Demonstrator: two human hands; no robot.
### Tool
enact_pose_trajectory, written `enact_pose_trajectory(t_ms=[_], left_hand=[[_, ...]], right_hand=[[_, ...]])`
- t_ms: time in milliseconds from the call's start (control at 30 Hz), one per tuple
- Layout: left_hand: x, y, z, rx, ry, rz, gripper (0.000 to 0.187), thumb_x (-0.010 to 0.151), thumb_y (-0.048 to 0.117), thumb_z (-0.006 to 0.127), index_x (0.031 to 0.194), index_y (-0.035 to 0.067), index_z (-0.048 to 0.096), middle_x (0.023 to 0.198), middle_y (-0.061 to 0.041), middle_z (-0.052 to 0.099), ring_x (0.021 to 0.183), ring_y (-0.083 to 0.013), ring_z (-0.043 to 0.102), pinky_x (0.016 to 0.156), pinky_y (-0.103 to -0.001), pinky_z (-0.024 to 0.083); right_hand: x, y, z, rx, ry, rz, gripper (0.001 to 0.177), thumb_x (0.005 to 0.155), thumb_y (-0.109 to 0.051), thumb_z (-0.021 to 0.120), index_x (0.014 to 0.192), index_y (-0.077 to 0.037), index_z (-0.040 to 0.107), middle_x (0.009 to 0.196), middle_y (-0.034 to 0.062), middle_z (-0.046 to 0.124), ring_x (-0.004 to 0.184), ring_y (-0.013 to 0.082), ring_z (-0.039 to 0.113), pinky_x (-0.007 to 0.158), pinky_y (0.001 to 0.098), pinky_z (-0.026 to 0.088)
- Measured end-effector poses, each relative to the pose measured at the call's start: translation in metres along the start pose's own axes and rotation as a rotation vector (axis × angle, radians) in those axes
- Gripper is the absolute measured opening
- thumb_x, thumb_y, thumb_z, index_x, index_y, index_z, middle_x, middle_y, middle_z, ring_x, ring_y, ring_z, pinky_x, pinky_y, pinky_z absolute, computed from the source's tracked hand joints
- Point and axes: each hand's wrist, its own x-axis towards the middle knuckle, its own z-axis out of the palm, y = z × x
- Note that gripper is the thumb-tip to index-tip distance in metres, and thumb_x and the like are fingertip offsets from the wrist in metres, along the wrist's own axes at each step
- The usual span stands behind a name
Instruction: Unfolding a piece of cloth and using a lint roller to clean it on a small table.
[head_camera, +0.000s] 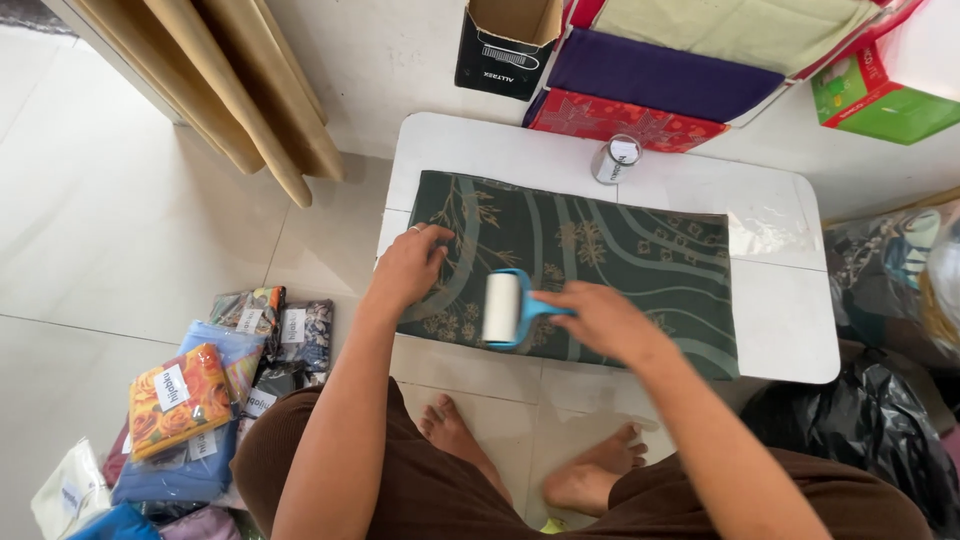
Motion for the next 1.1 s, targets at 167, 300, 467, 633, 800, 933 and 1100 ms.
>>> enact_pose_trajectory(t_ms=[167,300,467,633,800,933,1100], left_hand=[[0.002,-0.002,-0.009,-0.130,0.119,0.023,0.028,0.104,0.016,0.054,0.126,0.020,0.070,0.107,-0.008,0.071,0.102,-0.0300,0.072,0.090,-0.043,0.057],[-0.001,-0.003,-0.013,-0.215,0.167,0.098,0.029,0.101,0.010,0.053,0.124,0.015,0.069,0.108,-0.014,0.072,0.104,-0.0403,0.068,0.089,-0.053,0.055],[0.007,-0.021,0.016,-0.288,0.086,0.041,0.032,0.100,0.008,0.052,0.127,0.016,0.068,0.111,-0.012,0.072,0.109,-0.0367,0.068,0.097,-0.048,0.054],[0.013,-0.041,0.049,-0.215,-0.024,0.082,0.043,0.094,0.016,0.066,0.135,0.006,0.060,0.114,-0.022,0.066,0.112,-0.0442,0.066,0.101,-0.053,0.052],[0.014,-0.036,0.053,-0.089,-0.049,0.067,0.050,0.091,0.029,0.071,0.136,0.012,0.059,0.121,-0.020,0.061,0.118,-0.0479,0.061,0.108,-0.054,0.047],[0.012,-0.026,0.052,-0.004,-0.024,0.019,0.051,0.091,0.028,0.068,0.137,0.008,0.059,0.129,-0.017,0.058,0.116,-0.0360,0.060,0.097,-0.045,0.050],[0.007,-0.015,0.045,0.014,-0.017,0.030,0.049,0.090,0.027,0.070,0.135,0.010,0.062,0.124,-0.016,0.063,0.104,-0.0339,0.066,0.088,-0.044,0.054]], right_hand=[[0.079,-0.073,0.047,-0.007,-0.037,-0.100,0.048,0.095,-0.031,0.064,0.141,-0.045,0.061,0.089,0.0094,0.067,0.084,0.0356,0.070,0.073,0.0456,0.057],[0.101,-0.090,0.061,0.044,-0.054,-0.133,0.050,0.093,-0.030,0.066,0.141,-0.046,0.059,0.090,0.0079,0.066,0.083,0.0365,0.071,0.070,0.0463,0.057],[0.065,-0.050,0.044,0.158,-0.073,-0.086,0.050,0.093,-0.025,0.069,0.140,-0.040,0.062,0.093,0.0157,0.066,0.089,0.0430,0.070,0.072,0.0489,0.057],[-0.016,0.016,-0.005,0.380,-0.007,-0.016,0.044,0.088,-0.022,0.074,0.132,-0.029,0.072,0.088,0.0220,0.071,0.082,0.0425,0.068,0.074,0.0455,0.053],[-0.123,0.140,-0.021,0.432,0.038,0.206,0.046,0.080,-0.016,0.081,0.125,-0.024,0.078,0.081,0.0213,0.075,0.075,0.0302,0.065,0.072,0.0438,0.052],[-0.191,0.194,-0.053,0.371,-0.068,0.711,0.059,0.077,0.002,0.083,0.130,-0.024,0.079,0.100,0.0021,0.081,0.082,0.0193,0.060,0.086,0.0285,0.049],[-0.243,0.221,-0.058,0.342,-0.005,0.863,0.057,0.079,0.004,0.081,0.128,-0.026,0.082,0.091,0.0056,0.072,0.082,0.0205,0.057,0.086,0.0300,0.048]])
